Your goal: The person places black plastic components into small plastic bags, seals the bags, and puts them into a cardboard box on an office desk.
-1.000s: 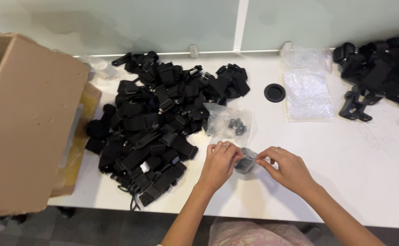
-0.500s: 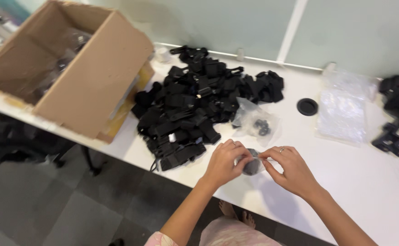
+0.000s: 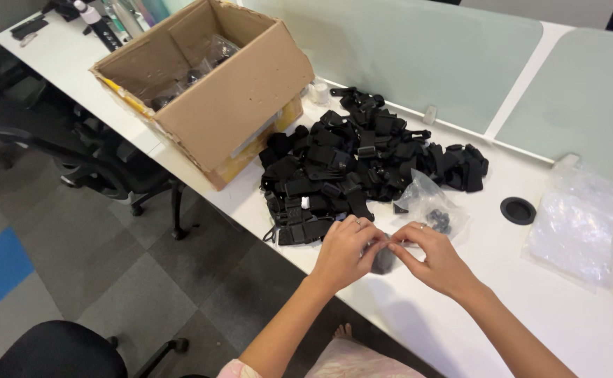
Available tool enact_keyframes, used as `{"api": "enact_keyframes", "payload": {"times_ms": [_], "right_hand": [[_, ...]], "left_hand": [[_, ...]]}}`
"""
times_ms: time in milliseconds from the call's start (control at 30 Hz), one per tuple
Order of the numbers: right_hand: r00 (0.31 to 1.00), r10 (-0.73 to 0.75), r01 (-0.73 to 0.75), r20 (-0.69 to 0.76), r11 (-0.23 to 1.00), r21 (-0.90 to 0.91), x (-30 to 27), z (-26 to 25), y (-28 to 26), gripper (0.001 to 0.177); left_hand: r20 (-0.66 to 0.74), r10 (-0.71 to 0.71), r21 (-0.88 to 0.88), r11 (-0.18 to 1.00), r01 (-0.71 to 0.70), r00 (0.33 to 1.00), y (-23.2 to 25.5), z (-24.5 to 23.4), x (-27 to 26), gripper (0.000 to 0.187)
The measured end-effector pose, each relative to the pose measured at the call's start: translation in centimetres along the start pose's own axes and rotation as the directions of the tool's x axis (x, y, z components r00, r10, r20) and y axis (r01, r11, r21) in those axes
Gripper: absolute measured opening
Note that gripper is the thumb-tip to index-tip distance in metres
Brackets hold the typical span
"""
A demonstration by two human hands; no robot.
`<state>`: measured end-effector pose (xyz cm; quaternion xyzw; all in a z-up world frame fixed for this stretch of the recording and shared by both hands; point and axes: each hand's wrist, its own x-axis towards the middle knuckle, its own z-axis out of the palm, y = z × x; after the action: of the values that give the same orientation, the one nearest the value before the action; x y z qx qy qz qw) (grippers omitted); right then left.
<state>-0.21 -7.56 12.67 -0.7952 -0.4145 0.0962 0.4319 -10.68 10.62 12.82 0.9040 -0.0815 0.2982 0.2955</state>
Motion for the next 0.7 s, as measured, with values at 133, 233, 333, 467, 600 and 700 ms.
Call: {"api": "enact_keyframes", "payload": {"times_ms": [133,233,333,467,600,700], "right_hand": [[0.977,-0.213,0.214,0.018,0.976,-0.029,1.2,-0.3,-0.5,0.014],[0.982,-0.186,0.187,0.022,0.976,-0.113,1.9,-0.2,-0.5,0.017],[0.962,-0.269,0.256,-0.049,0.948,-0.19,3.1,0.1,-0.4,0.019],[0.911,-0.389,0.349,-0.136,0.904,-0.247,4.9,0.8,-0.6,0.022],[0.886,-0.452,0.355,-0.105,0.805,-0.475,7.4,1.2,-1.1,0.025],[0.814,-0.577,0.44,-0.068,0.688,-0.576,9.7,1.2,-1.3,0.03]], "left_hand": [[-0.02,-0.006,0.079,0.997,0.008,1.0,0.1,-0.6,-0.2,0.007],[-0.069,-0.076,0.14,0.986,0.085,0.995,0.5,-0.4,0.0,0.008],[-0.143,-0.142,0.171,0.971,0.166,0.98,0.0,-0.6,1.1,0.011],[-0.184,-0.262,0.124,0.95,0.287,0.947,-2.0,-2.7,2.9,0.026],[-0.257,-0.204,0.141,0.959,0.246,0.944,-3.7,-4.7,4.4,0.028],[-0.24,-0.254,0.106,0.953,0.285,0.937,-5.3,-6.4,5.5,0.03]]}}
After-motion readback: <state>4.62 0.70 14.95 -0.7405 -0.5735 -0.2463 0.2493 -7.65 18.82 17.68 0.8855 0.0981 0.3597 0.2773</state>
